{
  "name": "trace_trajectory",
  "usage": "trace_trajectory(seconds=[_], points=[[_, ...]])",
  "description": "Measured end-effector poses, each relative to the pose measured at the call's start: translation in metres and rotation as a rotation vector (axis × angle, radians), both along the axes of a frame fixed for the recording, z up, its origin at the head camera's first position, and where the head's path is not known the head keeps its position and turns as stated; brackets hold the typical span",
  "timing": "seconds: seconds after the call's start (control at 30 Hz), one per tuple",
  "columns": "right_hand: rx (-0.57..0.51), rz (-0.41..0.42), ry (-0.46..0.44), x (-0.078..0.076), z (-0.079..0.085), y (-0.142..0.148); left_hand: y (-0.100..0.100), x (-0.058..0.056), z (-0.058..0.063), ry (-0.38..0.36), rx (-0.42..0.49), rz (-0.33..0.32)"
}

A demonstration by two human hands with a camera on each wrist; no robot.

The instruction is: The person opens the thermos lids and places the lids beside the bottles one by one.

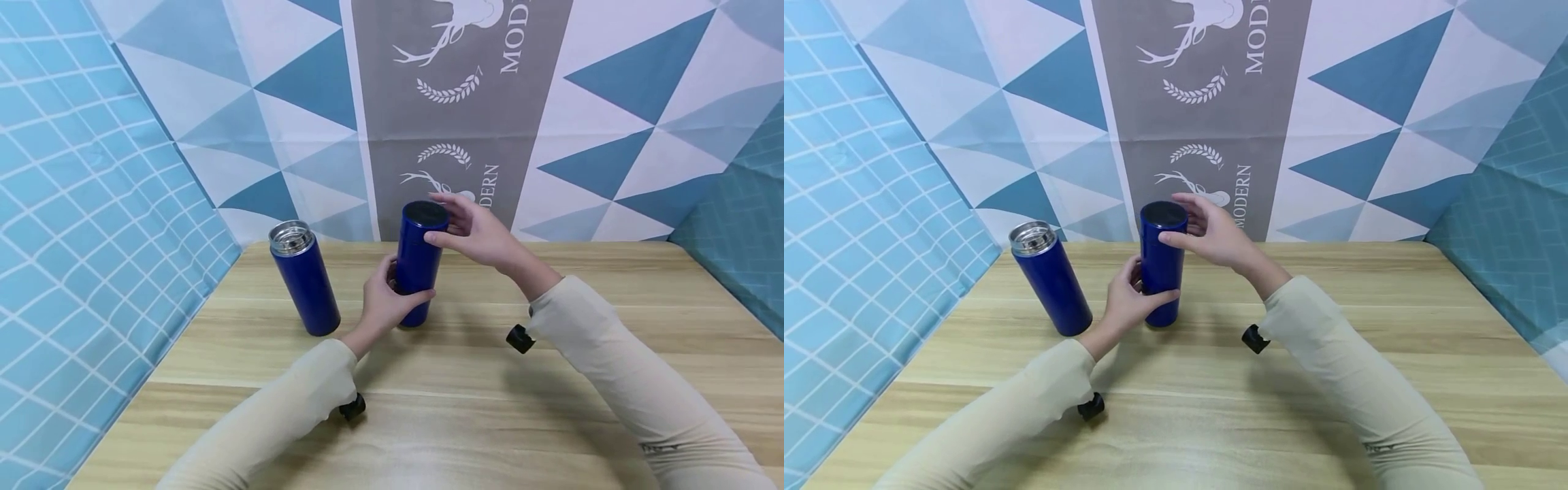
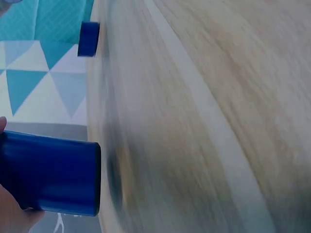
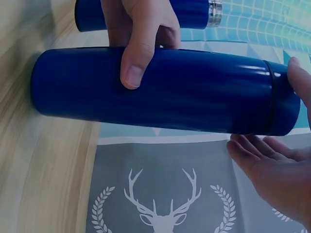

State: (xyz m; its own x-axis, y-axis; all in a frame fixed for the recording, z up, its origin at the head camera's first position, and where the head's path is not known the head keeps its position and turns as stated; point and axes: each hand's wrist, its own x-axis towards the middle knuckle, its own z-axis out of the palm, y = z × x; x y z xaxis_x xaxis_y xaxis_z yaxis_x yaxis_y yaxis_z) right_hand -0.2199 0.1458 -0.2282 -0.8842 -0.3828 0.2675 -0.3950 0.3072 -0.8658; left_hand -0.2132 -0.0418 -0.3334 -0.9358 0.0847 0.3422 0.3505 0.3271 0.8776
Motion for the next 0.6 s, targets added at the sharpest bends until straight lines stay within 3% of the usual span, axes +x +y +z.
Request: trace_trajectory(seconds=[0.33, 0.6], points=[[-0.002, 0.063, -0.124, 0.009, -0.004, 0.02, 0.007, 0.018, 0.005, -0.035, -0.024, -0.133], [-0.013, 0.142, -0.103, 0.029, -0.004, 0.037, 0.007, 0.029, 0.01, -0.085, -0.022, -0.319]])
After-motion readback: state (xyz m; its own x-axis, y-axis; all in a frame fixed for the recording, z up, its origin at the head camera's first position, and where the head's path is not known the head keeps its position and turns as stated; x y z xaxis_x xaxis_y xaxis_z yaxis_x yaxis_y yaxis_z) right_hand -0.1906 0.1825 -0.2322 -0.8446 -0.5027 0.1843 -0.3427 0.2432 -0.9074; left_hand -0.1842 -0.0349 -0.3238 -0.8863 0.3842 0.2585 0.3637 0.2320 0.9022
